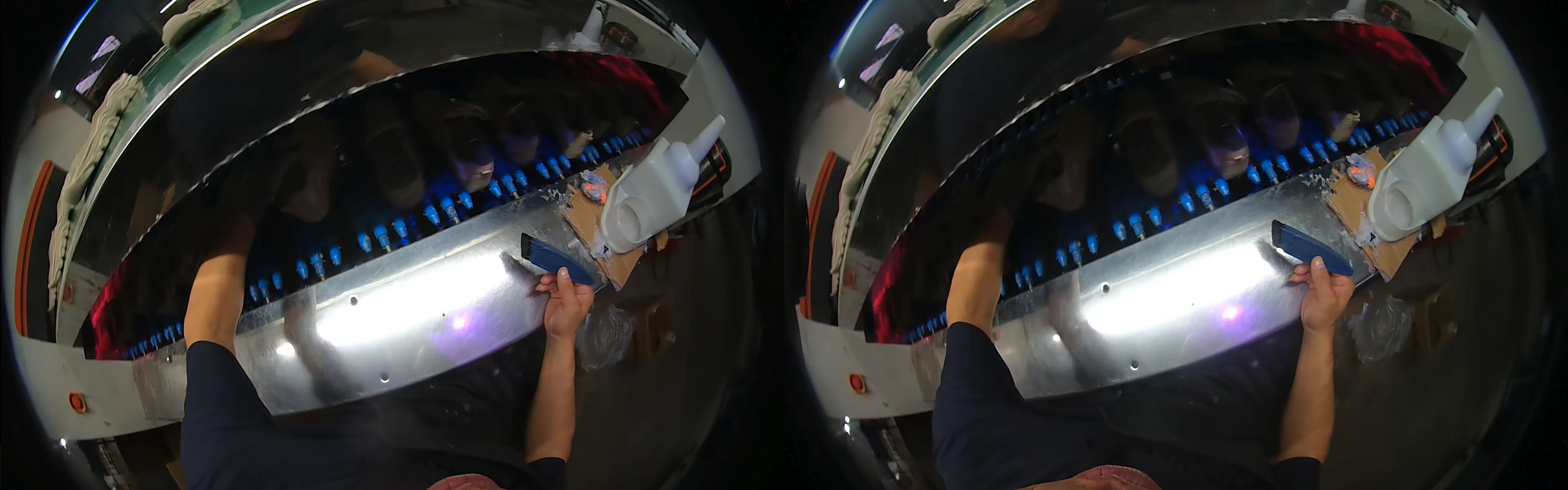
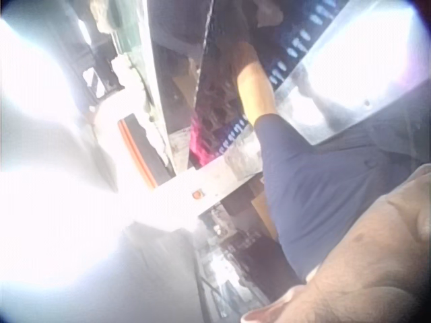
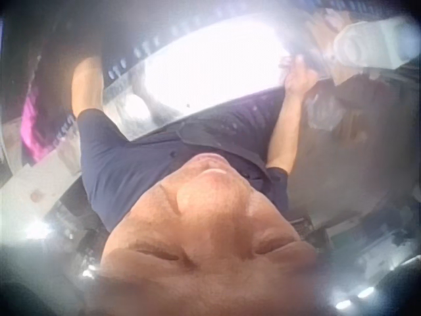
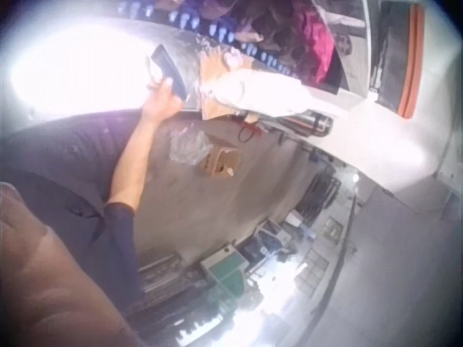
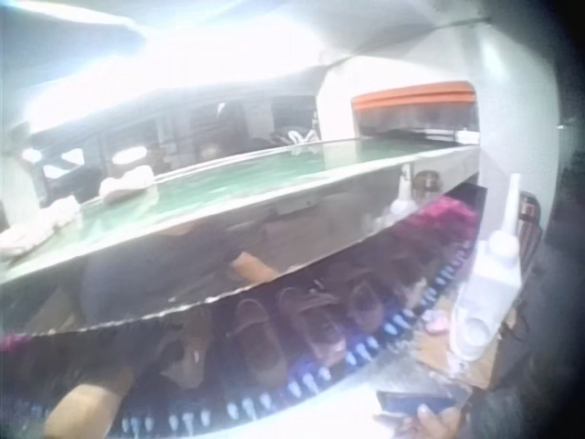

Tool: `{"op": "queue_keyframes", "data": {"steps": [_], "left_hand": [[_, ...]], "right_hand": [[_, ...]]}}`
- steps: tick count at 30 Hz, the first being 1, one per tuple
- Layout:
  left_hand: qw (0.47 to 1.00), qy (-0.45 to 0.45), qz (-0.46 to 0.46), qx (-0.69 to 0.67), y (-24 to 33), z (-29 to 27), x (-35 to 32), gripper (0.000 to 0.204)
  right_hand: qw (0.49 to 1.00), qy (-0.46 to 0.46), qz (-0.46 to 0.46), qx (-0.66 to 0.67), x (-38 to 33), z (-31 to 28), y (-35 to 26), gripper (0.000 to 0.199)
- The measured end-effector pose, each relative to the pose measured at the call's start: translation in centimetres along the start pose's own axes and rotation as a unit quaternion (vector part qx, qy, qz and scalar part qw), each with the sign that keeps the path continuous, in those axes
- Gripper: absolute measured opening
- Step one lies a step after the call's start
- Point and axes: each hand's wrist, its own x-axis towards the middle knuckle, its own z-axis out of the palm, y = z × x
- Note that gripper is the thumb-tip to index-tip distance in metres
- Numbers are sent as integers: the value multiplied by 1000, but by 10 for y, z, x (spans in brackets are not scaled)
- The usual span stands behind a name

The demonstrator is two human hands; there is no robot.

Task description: The person applies glue to the sole and side edges of a beige sneaker using a brush. They repeatedly dip the brush into a white glue container and spread the adhesive along the shoe's perimeter while holding the shoe on a metal workbench.

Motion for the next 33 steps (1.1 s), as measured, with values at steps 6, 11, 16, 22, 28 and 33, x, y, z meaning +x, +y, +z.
{"op": "queue_keyframes", "data": {"steps": [6, 11, 16, 22, 28, 33], "left_hand": [[995, -68, -23, -67, -89, 60, 34, 42], [989, -106, -77, -72, -91, 63, 33, 42], [992, -81, -93, -22, -82, 51, 29, 41], [994, 73, 12, -82, 2, 26, 24, 40], [985, -76, 80, -129, 143, 86, 77, 40], [978, -205, -13, 39, 195, 144, 119, 39]], "right_hand": [[1000, 17, -12, -3, -5, 12, -3, 15], [1000, 8, -4, -12, 0, 14, -8, 14], [1000, -2, -6, 7, -1, 8, -5, 14], [997, 26, 6, 67, 2, 17, 0, 13], [997, 54, -5, 52, -3, 21, -5, 14], [997, 55, -10, 50, -9, 24, -6, 16]]}}
